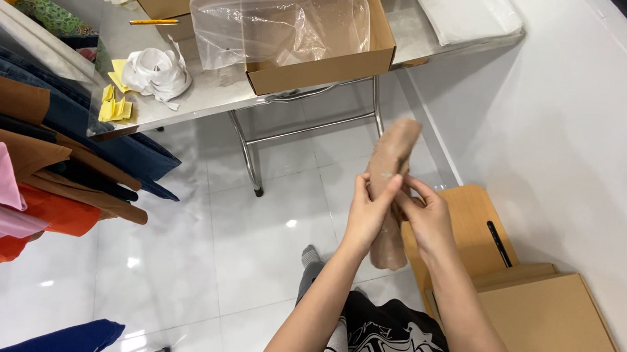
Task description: The person unpacks a beige garment from a plastic bag inside a cardboard box, hangs it on a hanger, and then repacks it into the box. They close the box, tie it with a white ribbon, and attach a yellow sticky note.
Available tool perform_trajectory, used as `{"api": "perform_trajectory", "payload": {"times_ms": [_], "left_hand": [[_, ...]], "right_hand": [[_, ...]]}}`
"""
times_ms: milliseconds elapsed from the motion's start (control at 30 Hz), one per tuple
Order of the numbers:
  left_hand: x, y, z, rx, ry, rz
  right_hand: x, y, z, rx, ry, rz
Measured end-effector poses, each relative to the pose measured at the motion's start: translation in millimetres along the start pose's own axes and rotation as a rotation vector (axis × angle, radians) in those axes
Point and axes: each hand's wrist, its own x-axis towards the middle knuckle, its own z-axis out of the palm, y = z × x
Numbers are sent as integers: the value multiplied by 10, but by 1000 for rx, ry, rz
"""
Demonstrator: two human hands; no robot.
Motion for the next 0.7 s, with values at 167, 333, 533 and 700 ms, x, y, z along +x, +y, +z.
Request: {"api": "perform_trajectory", "payload": {"times_ms": [167, 333, 533, 700], "left_hand": [[345, -442, -27, -5, 23, 98], [151, -296, -163, -5, 157, 248], [-5, -158, -534, 72, 300, 261], [-87, -149, -1140, 4, 463, 256]], "right_hand": [[-85, -75, 73, -181, 34, -220], [-172, -248, 198, -168, 32, -218], [-182, -118, 582, -103, -139, -243], [-103, 83, 1114, -34, -302, -126]]}}
